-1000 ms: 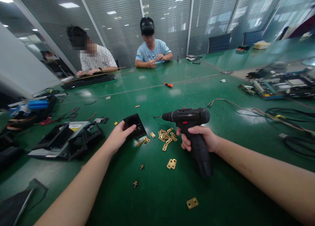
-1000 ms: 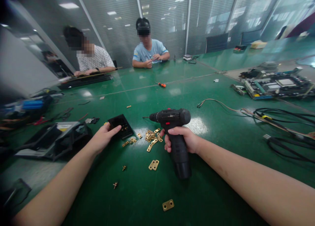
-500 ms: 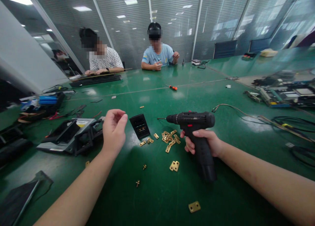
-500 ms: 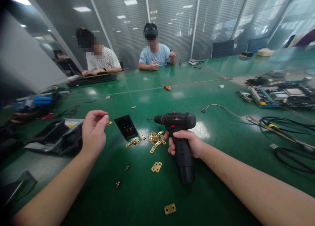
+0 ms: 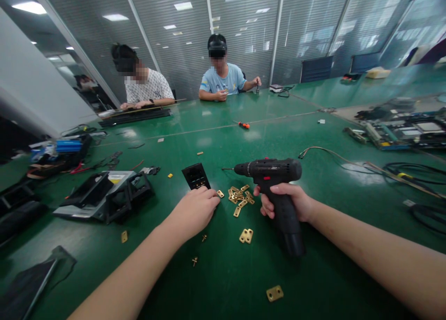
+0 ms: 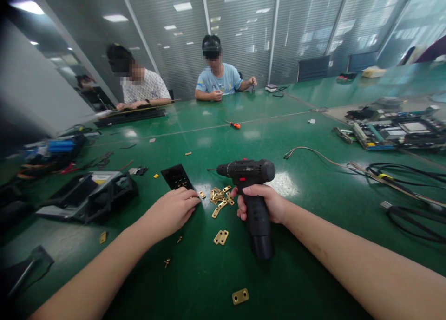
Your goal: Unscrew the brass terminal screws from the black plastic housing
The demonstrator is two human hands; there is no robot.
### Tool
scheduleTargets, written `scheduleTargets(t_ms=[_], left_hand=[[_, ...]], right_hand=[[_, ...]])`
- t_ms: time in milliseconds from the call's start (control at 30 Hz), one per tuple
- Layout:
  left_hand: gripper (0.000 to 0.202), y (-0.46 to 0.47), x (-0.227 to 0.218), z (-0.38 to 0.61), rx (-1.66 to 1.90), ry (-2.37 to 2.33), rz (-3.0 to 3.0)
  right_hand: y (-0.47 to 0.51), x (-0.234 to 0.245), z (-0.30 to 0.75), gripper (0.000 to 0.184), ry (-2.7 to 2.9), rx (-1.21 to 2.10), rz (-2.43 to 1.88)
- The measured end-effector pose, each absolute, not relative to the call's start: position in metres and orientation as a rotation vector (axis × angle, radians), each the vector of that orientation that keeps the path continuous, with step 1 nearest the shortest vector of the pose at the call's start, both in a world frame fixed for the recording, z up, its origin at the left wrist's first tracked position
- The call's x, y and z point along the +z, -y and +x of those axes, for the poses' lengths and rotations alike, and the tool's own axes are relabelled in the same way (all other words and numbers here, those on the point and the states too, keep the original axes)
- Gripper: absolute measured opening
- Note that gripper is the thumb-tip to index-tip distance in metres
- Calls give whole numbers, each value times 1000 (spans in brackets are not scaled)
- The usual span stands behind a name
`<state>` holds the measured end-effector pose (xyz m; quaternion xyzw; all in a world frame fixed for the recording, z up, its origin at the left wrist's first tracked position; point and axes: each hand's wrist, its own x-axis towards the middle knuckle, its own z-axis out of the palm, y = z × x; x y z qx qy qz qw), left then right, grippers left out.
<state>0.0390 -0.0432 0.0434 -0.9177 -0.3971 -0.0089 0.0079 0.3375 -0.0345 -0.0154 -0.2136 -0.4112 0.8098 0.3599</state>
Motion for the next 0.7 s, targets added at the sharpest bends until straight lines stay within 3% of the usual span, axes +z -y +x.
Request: scheduleTargets(t_ms=[500,700], left_hand=[[20,41,45,39,188,1257,-2669],[20,41,48,37,117,1243,-2692]], right_hand=[[34,-16,337,40,1061,2088,-552],[34,-16,338,38,1068,2084,-545]])
